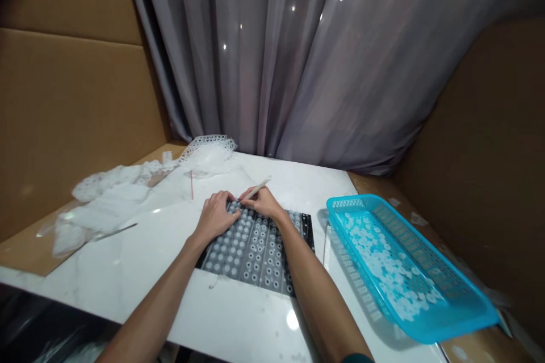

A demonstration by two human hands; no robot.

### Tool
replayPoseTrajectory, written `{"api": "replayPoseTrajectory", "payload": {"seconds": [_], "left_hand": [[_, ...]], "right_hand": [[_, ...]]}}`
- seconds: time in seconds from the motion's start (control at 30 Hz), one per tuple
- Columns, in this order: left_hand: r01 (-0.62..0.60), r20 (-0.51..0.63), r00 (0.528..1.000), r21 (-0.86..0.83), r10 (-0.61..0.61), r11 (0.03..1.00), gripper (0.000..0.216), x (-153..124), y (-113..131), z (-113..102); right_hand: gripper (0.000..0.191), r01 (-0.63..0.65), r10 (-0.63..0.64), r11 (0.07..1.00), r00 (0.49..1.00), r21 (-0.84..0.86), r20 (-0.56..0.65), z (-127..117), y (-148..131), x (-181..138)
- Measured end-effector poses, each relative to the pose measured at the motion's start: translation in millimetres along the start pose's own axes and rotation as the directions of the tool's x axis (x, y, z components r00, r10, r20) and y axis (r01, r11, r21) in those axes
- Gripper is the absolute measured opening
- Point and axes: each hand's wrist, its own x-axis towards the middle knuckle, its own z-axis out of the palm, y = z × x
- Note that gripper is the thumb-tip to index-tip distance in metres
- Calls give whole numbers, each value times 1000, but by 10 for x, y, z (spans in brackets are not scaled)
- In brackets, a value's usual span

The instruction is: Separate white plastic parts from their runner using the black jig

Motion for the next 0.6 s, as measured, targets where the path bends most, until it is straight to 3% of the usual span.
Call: {"api": "replayPoseTrajectory", "payload": {"seconds": [0.27,0.37,0.6], "left_hand": [[-4,-2,1000,-14,4,1000,27,12,-48,25],[4,-16,1000,-20,-4,1000,26,6,-40,40],[28,-63,998,-46,-31,999,30,-36,9,51]], "right_hand": [[5,73,-67,988,997,-140,50,29,-106,10],[10,96,-89,972,995,-214,40,74,-150,7],[15,71,-102,970,987,-231,-124,185,-87,3]]}}
